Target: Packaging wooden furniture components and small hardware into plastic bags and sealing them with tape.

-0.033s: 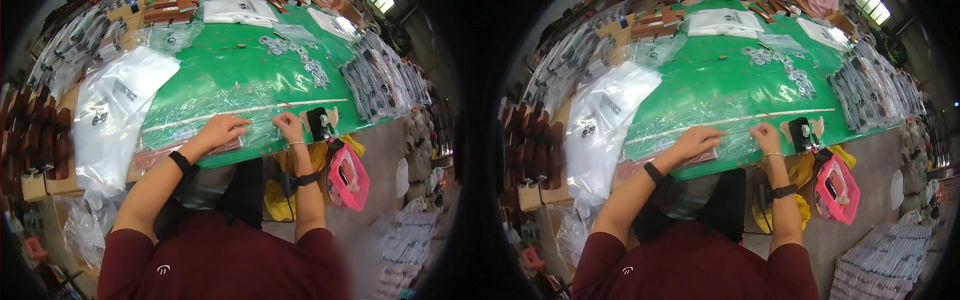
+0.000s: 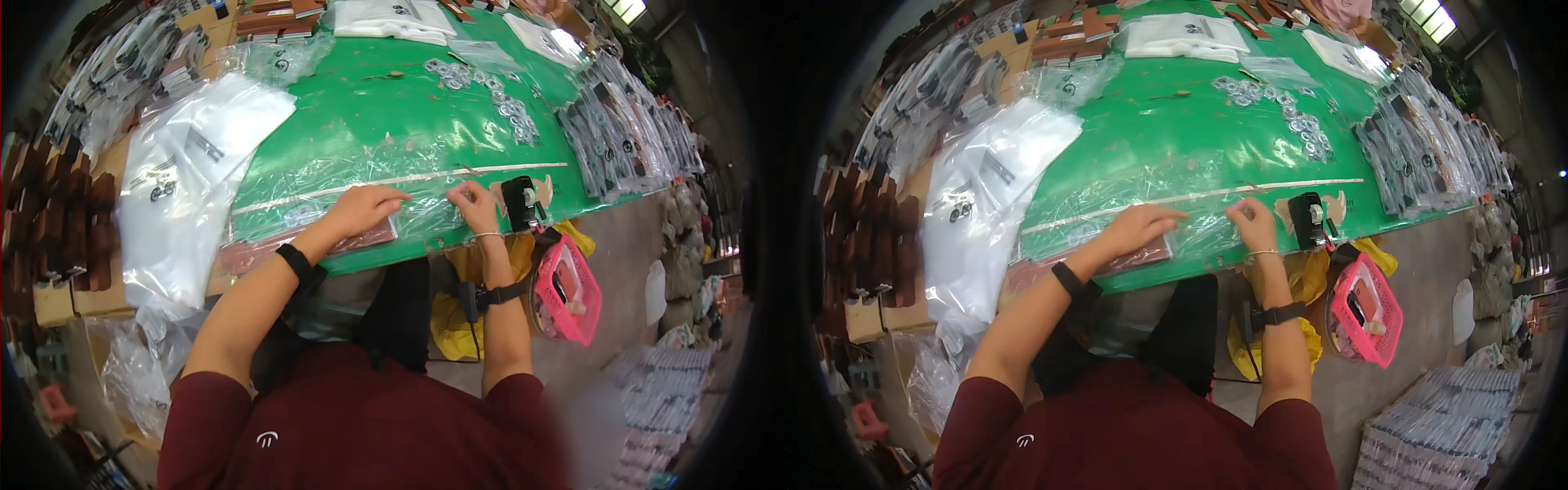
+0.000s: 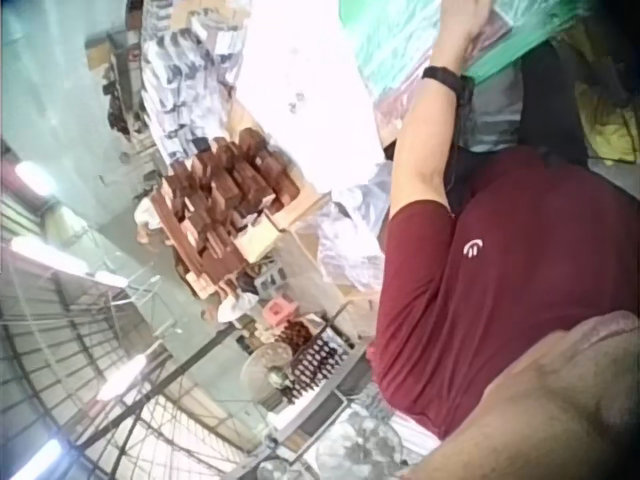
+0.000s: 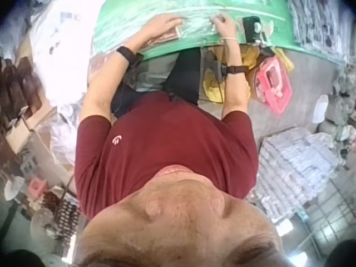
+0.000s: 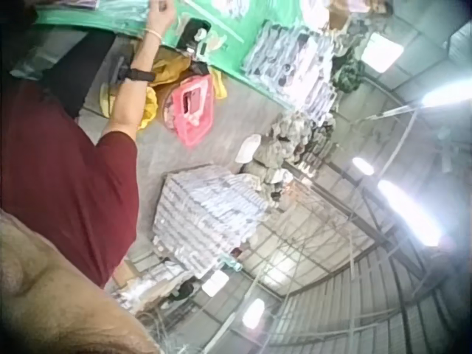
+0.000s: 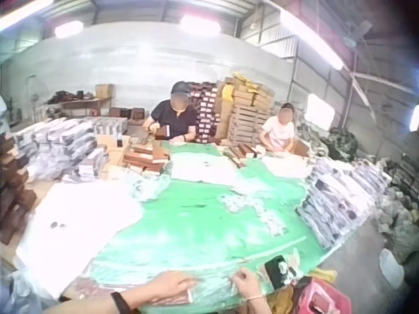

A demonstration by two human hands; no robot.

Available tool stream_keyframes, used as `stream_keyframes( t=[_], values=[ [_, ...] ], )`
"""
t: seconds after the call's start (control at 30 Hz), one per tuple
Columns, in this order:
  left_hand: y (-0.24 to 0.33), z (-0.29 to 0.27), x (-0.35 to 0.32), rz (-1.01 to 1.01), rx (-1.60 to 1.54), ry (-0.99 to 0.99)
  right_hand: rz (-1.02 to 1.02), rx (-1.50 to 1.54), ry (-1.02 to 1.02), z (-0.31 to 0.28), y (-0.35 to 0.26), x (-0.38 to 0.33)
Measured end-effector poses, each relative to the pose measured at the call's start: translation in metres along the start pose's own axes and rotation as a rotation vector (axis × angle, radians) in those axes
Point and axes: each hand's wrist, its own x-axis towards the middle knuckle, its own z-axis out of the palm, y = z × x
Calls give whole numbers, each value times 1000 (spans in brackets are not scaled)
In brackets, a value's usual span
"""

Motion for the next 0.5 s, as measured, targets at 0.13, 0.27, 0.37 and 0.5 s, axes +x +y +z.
stream_keyframes(
  t=[0.13,0.27,0.37,0.5],
  values=[
    [-2,-16,5,-191,-529,-71,34,274,-73,5,-28,-9],
    [-20,-9,5,-81,-577,27,115,409,-45,17,-75,-25],
    [-20,-4,6,-125,-681,152,34,367,-72,26,-99,-34],
    [-12,-3,5,-170,-666,332,-67,304,-104,59,-126,-59]
  ],
)
